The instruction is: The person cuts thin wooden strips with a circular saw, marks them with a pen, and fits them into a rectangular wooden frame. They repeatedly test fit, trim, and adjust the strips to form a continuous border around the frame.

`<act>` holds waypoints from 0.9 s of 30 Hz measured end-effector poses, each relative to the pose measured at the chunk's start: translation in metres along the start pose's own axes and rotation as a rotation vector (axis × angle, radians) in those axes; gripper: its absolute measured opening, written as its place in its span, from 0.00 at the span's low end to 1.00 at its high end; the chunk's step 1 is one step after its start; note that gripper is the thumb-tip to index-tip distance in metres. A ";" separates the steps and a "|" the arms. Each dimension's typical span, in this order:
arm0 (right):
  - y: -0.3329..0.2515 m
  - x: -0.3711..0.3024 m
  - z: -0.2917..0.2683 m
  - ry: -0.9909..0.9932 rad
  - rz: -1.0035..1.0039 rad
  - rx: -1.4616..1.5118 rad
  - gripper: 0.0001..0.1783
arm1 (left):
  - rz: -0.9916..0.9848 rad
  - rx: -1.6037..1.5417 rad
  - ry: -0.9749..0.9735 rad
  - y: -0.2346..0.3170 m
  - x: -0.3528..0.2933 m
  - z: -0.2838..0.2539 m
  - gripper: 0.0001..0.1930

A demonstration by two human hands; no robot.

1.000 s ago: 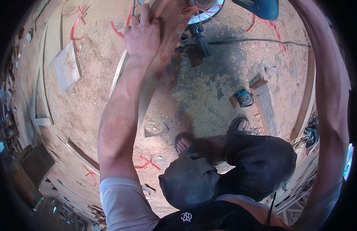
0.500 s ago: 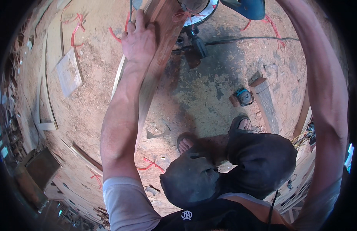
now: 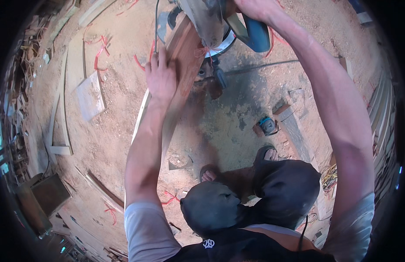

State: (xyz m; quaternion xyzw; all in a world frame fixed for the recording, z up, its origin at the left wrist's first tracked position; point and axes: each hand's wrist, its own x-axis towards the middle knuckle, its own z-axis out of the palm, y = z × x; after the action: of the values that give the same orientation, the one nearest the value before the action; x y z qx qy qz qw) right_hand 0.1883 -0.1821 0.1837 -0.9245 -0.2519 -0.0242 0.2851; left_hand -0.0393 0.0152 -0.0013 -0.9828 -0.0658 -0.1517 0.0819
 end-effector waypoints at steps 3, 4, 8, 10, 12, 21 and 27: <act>-0.009 0.037 -0.025 -0.089 -0.102 -0.063 0.23 | -0.023 -0.063 -0.028 0.006 -0.050 -0.020 0.15; -0.010 0.044 -0.032 -0.083 -0.107 -0.050 0.23 | -0.051 -0.126 -0.042 0.013 -0.072 -0.027 0.18; -0.018 0.055 -0.051 -0.029 -0.117 0.029 0.23 | -0.080 -0.117 -0.106 0.029 -0.150 -0.039 0.25; -0.021 0.052 -0.059 0.029 -0.118 0.093 0.23 | -0.198 -0.224 -0.161 0.040 -0.171 -0.045 0.20; -0.027 0.054 -0.071 0.085 -0.110 0.174 0.23 | -0.322 -0.322 -0.252 0.045 -0.175 -0.059 0.18; -0.155 -0.045 -0.202 -0.074 -0.192 0.566 0.20 | -0.887 -0.909 0.024 0.042 -0.126 -0.373 0.12; -0.325 -0.178 -0.331 -0.610 0.036 1.166 0.24 | -1.036 -0.875 0.111 0.036 -0.131 -0.638 0.13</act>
State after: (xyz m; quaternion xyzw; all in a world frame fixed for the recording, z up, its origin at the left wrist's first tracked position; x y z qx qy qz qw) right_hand -0.0902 -0.2096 0.5943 -0.5880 -0.2779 0.3843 0.6552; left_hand -0.3411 -0.1490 0.5536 -0.7578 -0.4565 -0.2343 -0.4030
